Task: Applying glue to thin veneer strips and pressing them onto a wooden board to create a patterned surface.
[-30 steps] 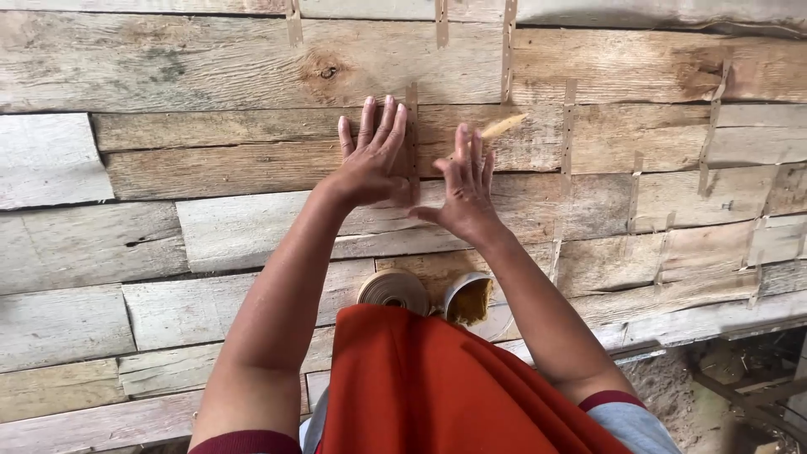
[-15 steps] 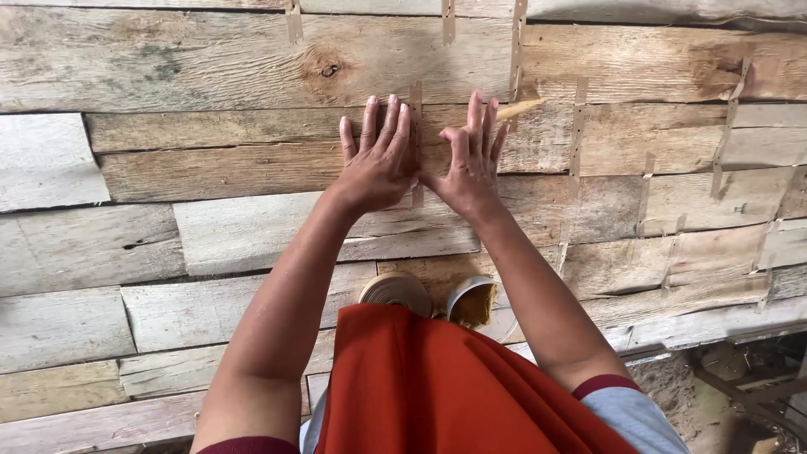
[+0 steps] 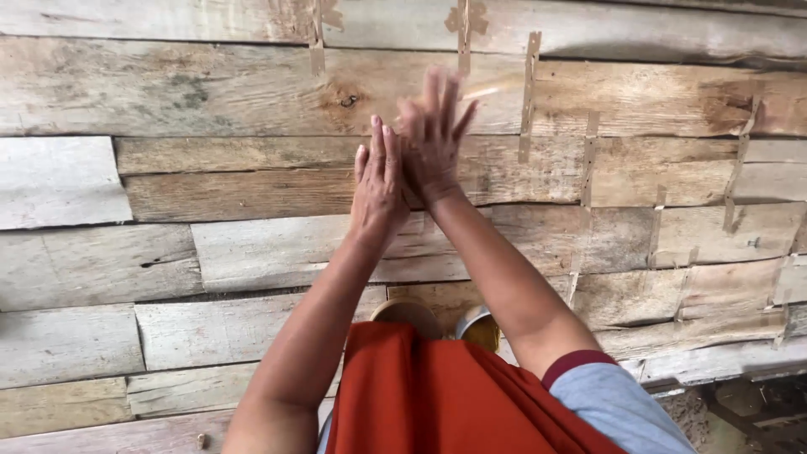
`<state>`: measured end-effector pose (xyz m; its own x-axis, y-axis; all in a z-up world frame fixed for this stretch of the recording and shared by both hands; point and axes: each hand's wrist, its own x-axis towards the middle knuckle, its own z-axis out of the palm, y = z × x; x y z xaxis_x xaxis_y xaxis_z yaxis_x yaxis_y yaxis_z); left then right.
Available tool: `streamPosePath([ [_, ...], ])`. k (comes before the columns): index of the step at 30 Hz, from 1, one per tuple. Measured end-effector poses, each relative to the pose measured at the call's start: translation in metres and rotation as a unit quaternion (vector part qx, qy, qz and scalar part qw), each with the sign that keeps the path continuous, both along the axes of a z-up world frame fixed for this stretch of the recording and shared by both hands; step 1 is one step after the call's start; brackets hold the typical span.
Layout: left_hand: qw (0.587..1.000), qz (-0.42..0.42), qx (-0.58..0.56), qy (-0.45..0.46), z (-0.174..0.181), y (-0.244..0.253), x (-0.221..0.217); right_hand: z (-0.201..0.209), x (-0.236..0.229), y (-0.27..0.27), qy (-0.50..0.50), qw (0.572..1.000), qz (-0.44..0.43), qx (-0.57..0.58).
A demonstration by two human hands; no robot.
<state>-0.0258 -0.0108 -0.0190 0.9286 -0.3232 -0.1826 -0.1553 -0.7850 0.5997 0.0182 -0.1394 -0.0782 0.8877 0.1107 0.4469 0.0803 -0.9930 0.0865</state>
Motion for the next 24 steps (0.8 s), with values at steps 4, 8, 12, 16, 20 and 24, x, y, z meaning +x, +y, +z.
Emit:
streamPosePath([
  [4, 0.998, -0.042, 0.027, -0.039, 0.002, 0.000, -0.005, 0.014, 0.025, -0.009, -0.025, 0.998, -0.052, 0.022],
  [8, 0.998, -0.023, 0.014, -0.055, 0.001, 0.000, -0.007, 0.035, 0.046, -0.002, -0.021, 0.991, -0.040, 0.128],
  [12, 0.996, -0.059, 0.063, 0.010, 0.000, 0.001, -0.005, -0.025, 0.061, -0.017, -0.010, 0.997, -0.022, 0.079],
  [16, 0.999, -0.038, 0.031, -0.014, 0.005, 0.000, 0.000, 0.030, 0.078, -0.017, -0.006, 0.989, -0.082, 0.125],
  [20, 0.998, -0.048, 0.049, 0.009, 0.005, 0.000, 0.000, 0.003, 0.076, -0.021, -0.021, 0.995, -0.030, 0.092],
  [24, 0.998, -0.037, 0.050, -0.016, 0.000, 0.000, -0.005, 0.033, 0.085, -0.034, -0.025, 0.983, -0.116, 0.139],
])
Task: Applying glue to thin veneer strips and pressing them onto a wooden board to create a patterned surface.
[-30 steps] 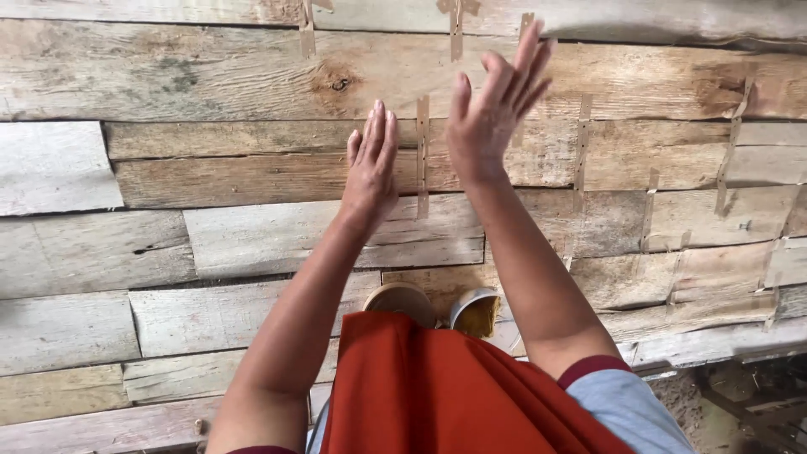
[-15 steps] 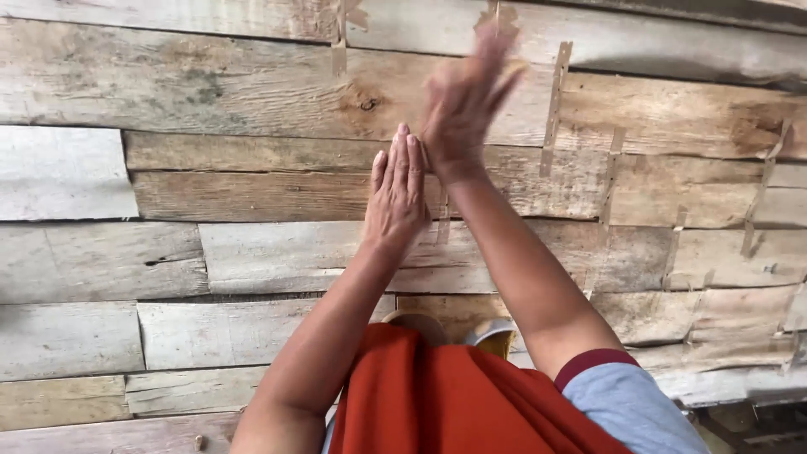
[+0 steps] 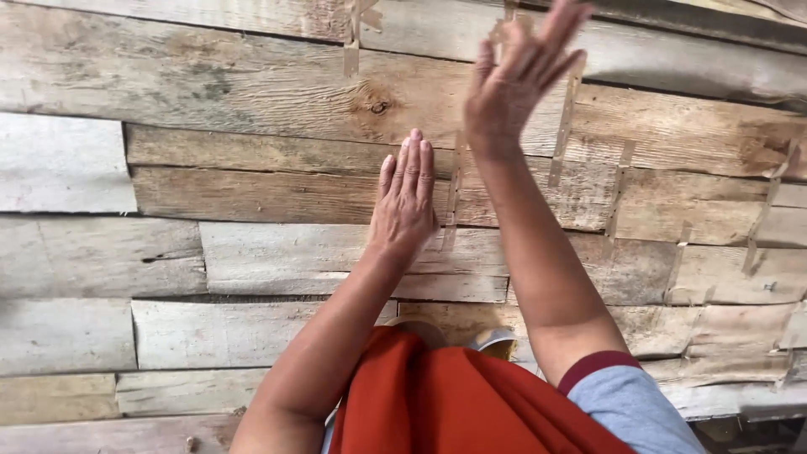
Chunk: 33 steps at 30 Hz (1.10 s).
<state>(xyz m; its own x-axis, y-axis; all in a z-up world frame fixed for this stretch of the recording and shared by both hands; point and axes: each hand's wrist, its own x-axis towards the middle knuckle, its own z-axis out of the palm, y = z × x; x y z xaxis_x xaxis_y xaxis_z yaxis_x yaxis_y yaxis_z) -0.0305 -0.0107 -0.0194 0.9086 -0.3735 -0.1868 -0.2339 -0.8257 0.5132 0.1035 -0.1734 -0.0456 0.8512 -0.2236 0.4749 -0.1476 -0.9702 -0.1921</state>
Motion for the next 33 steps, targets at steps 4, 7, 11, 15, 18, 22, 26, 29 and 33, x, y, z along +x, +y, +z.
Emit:
streamPosePath([
  [4, 0.998, 0.012, -0.015, -0.056, -0.008, -0.006, -0.002, -0.030, -0.016, 0.008, 0.034, 0.986, 0.162, 0.031],
  [7, 1.000, -0.006, 0.007, 0.000, -0.003, -0.003, -0.002, -0.033, 0.003, -0.006, 0.026, 0.994, 0.082, -0.072],
  [11, 1.000, -0.002, 0.003, -0.007, -0.006, -0.003, 0.001, -0.018, 0.009, 0.000, 0.054, 0.995, 0.002, -0.090],
  [15, 1.000, -0.005, 0.014, -0.006, -0.001, -0.002, 0.001, -0.041, 0.007, 0.003, 0.072, 0.992, 0.085, -0.059],
  [18, 0.999, 0.015, -0.026, -0.020, 0.002, 0.001, 0.000, -0.003, -0.020, 0.022, 0.043, 0.997, 0.058, -0.010],
  [22, 0.997, 0.040, -0.056, -0.044, -0.011, -0.002, -0.002, 0.005, -0.067, 0.031, 0.008, 0.999, 0.048, 0.021],
  [26, 0.995, 0.042, -0.068, -0.066, -0.012, -0.002, -0.005, -0.013, -0.085, 0.031, 0.036, 0.997, 0.054, -0.032],
  [29, 0.990, 0.054, -0.100, -0.086, -0.020, -0.005, -0.008, 0.006, -0.105, 0.041, 0.038, 0.997, 0.057, -0.034],
  [33, 0.990, 0.055, -0.097, -0.088, -0.019, -0.004, -0.009, -0.019, -0.123, 0.039, 0.075, 0.991, 0.102, -0.041],
])
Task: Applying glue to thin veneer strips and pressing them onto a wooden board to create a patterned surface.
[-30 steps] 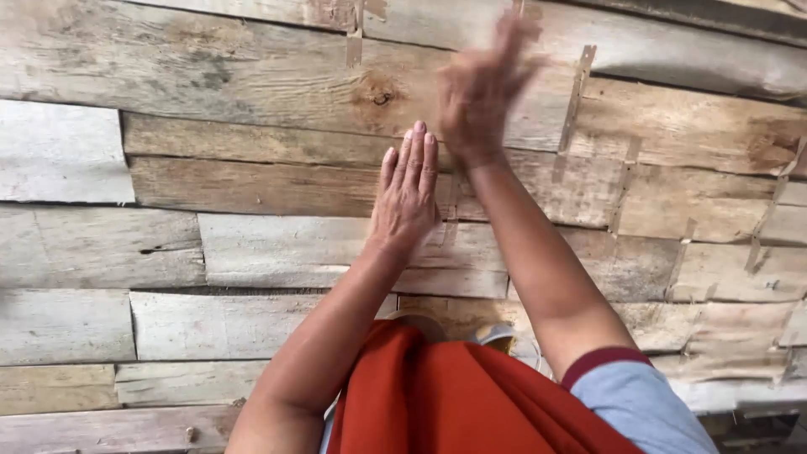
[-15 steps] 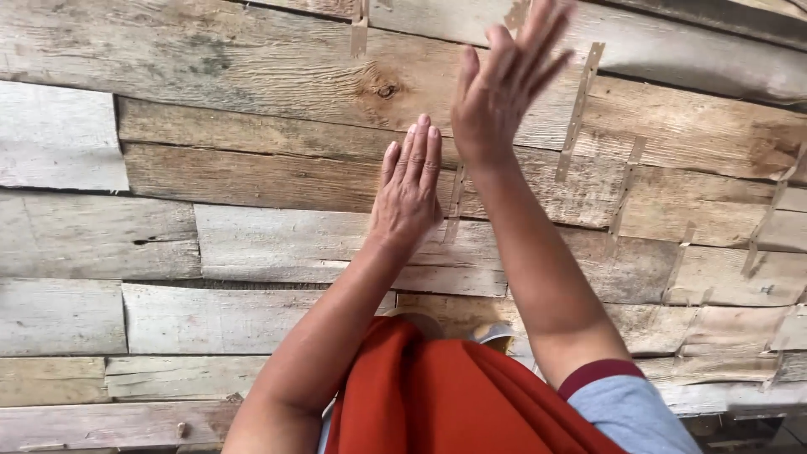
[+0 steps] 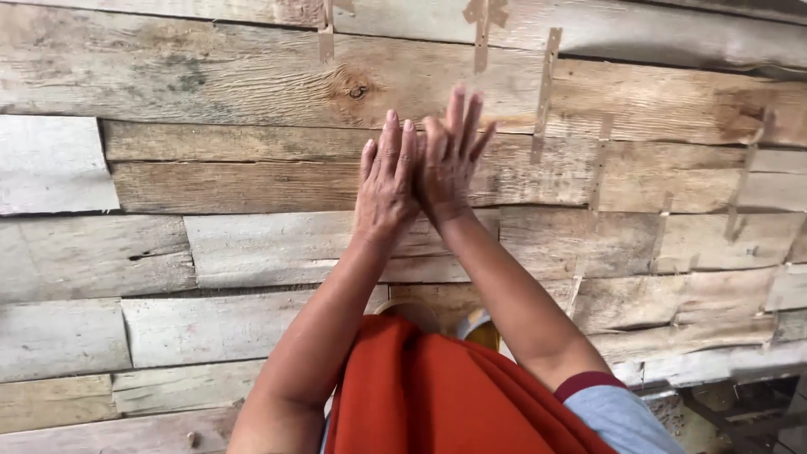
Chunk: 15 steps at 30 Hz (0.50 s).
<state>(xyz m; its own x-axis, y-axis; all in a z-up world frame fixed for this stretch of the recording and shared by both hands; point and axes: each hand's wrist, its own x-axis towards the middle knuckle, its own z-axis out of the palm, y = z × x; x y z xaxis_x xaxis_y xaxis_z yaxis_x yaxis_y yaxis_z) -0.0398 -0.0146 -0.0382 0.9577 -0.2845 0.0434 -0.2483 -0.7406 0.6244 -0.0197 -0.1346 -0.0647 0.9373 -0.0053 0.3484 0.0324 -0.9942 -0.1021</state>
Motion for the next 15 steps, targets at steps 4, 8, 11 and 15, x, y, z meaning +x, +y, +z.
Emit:
streamPosePath([
  [4, 1.000, 0.005, -0.018, -0.012, -0.004, 0.002, 0.005, 0.061, 0.002, -0.006, -0.039, 0.986, 0.012, 0.163],
  [8, 0.984, 0.007, -0.089, -0.153, -0.015, 0.004, 0.000, 0.154, -0.034, -0.017, 0.030, 0.904, -0.012, 0.427],
  [11, 0.989, -0.029, -0.121, -0.081, 0.002, 0.012, 0.007, 0.190, -0.063, -0.025, 0.050, 0.778, -0.016, 0.625],
  [15, 0.957, -0.142, -0.242, 0.074, 0.088, 0.016, -0.017, 0.230, -0.109, -0.037, 0.084, 0.610, -0.051, 0.786],
])
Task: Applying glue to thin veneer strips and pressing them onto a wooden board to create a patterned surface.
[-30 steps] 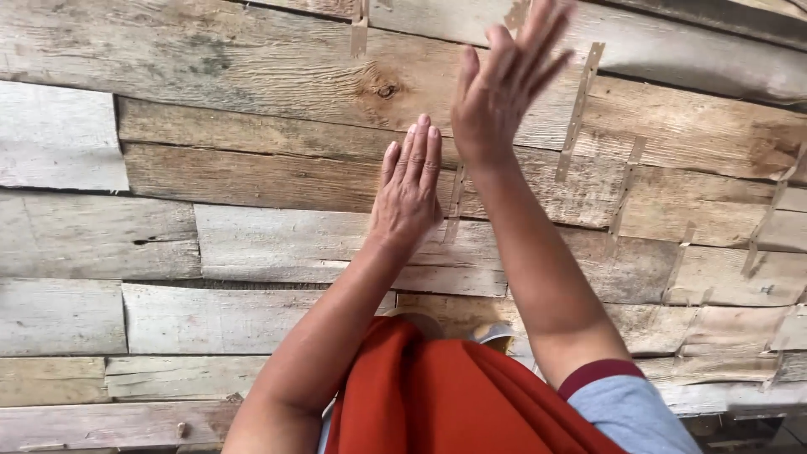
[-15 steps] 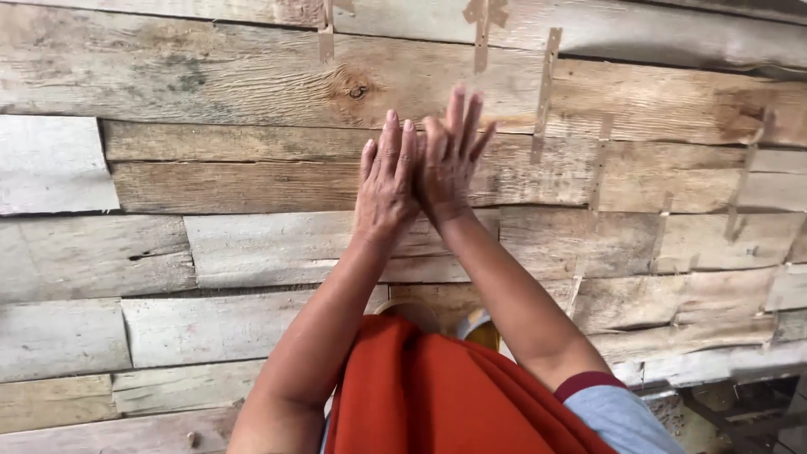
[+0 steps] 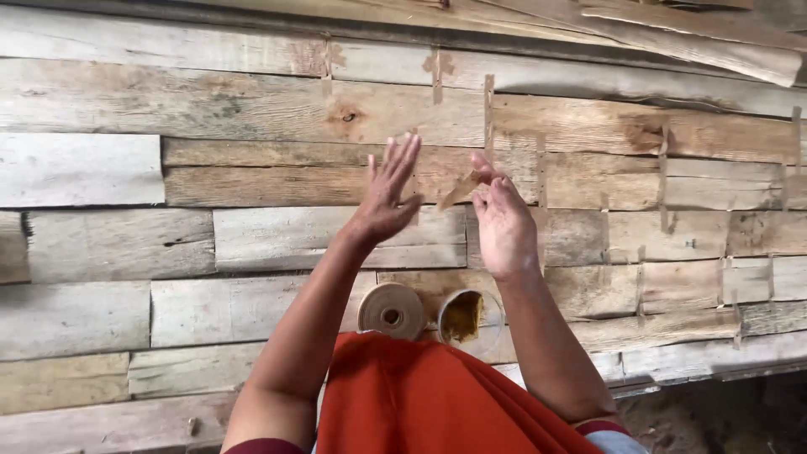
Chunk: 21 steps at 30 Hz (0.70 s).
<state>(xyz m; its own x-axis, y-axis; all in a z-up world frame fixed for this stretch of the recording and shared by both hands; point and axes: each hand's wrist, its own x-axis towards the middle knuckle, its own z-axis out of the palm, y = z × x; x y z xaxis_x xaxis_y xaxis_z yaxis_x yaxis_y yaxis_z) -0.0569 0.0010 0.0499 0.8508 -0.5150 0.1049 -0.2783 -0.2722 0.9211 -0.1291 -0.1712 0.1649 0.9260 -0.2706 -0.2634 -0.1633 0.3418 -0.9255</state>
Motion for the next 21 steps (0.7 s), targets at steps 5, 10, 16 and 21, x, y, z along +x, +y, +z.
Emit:
streamPosePath([
  [5, 0.957, -0.068, -0.146, 0.241, 0.086, -0.009, -0.072, 0.040, -0.045, -0.014, -0.009, 0.997, 0.022, 0.074],
  [10, 0.882, 0.011, -0.243, 0.404, 0.075, -0.022, -0.169, 0.024, -0.098, -0.043, -0.007, 0.997, 0.009, 0.078],
  [16, 0.867, 0.043, -0.136, 0.477, 0.046, -0.023, -0.263, -0.041, -0.167, -0.066, 0.057, 0.998, 0.001, -0.012],
  [21, 0.867, 0.095, -0.138, 0.469, 0.020, -0.027, -0.305, -0.093, -0.193, -0.095, 0.015, 0.901, 0.024, -0.433],
])
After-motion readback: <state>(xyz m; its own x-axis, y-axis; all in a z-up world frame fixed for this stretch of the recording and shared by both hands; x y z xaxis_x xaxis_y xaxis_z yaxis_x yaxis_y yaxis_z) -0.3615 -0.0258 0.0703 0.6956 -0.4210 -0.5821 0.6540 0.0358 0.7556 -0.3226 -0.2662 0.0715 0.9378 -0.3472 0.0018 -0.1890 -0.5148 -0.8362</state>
